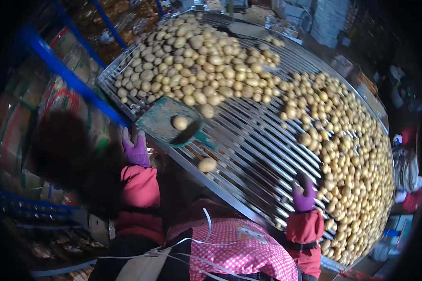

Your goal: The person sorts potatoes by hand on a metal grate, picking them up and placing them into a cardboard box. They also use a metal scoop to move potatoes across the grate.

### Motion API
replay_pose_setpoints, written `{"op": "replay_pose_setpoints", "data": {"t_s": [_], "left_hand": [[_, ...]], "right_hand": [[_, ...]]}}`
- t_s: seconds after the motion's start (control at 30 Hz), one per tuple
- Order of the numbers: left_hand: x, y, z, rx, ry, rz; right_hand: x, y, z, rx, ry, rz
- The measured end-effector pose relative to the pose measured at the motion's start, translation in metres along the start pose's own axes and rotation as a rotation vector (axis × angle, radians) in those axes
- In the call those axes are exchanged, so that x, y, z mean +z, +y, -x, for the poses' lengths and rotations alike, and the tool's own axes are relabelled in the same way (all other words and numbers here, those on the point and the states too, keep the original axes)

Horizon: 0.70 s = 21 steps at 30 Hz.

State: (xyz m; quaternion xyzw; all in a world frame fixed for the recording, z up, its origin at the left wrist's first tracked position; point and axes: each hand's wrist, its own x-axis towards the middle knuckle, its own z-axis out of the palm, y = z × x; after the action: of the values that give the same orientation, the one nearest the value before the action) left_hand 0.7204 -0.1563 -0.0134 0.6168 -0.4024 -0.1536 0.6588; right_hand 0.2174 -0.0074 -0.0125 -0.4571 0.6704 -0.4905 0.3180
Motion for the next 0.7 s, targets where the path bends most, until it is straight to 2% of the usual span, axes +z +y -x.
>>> {"op": "replay_pose_setpoints", "data": {"t_s": [0.03, 0.07, 0.1, 0.13, 0.17, 0.2, 0.23, 0.27, 0.3, 0.33, 0.4, 0.47, 0.53, 0.57, 0.6, 0.67, 0.7], "left_hand": [[-0.002, 0.006, -0.007, -0.024, -0.016, -0.019], [-0.005, 0.005, -0.017, -0.049, -0.029, -0.038], [-0.012, -0.017, -0.031, 0.106, -0.075, -0.374], [-0.01, -0.039, -0.033, 0.087, -0.103, -0.305], [-0.009, -0.059, -0.035, 0.066, -0.13, -0.237], [-0.005, -0.059, -0.038, 0.104, -0.261, -0.335], [0.005, -0.013, -0.028, 0.063, -0.341, -0.354], [0.013, -0.017, -0.025, 0.214, -0.368, -0.481], [0.025, -0.004, -0.016, 0.031, -0.476, -0.337], [0.036, 0.007, -0.015, 0.085, -0.556, -0.177], [0.042, 0.062, -0.024, 0.28, -0.726, -0.111], [0.062, 0.069, -0.018, 0.107, -0.887, 0.351], [0.068, 0.066, -0.023, 0.138, -0.754, 0.253], [0.068, 0.065, -0.025, 0.16, -0.69, 0.194], [0.064, 0.05, -0.027, 0.186, -0.59, 0.186], [0.041, 0.02, -0.043, 0.115, -0.492, 0.084], [0.026, 0.015, -0.056, 0.083, -0.438, 0.012]], "right_hand": [[0.041, -0.008, -0.015, -0.349, -0.088, 0.254], [0.084, -0.033, -0.027, -0.577, -0.141, 0.442], [0.127, -0.045, -0.039, -0.691, -0.208, 0.5], [0.167, -0.064, -0.048, -0.678, -0.341, 0.672], [0.205, -0.08, -0.049, -0.616, -0.454, 0.876], [0.236, -0.089, -0.053, -0.643, -0.571, 1.027], [0.268, -0.066, -0.061, -0.611, -0.585, 1.005], [0.291, -0.043, -0.066, -0.578, -0.596, 0.987], [0.294, -0.044, -0.066, -0.429, -0.611, 0.755], [0.292, -0.048, -0.065, -0.274, -0.617, 0.522], [0.279, -0.058, -0.067, 0.038, -0.603, 0.059], [0.262, -0.054, -0.067, 0.367, -0.571, -0.394], [0.246, -0.038, -0.071, 0.265, -0.574, -0.426], [0.24, -0.059, -0.082, 0.384, -0.701, -0.337], [0.247, -0.072, -0.091, 0.363, -0.797, -0.311], [0.261, -0.09, -0.104, 0.331, -0.972, -0.247], [0.273, -0.099, -0.109, 0.359, -0.994, -0.167]]}}
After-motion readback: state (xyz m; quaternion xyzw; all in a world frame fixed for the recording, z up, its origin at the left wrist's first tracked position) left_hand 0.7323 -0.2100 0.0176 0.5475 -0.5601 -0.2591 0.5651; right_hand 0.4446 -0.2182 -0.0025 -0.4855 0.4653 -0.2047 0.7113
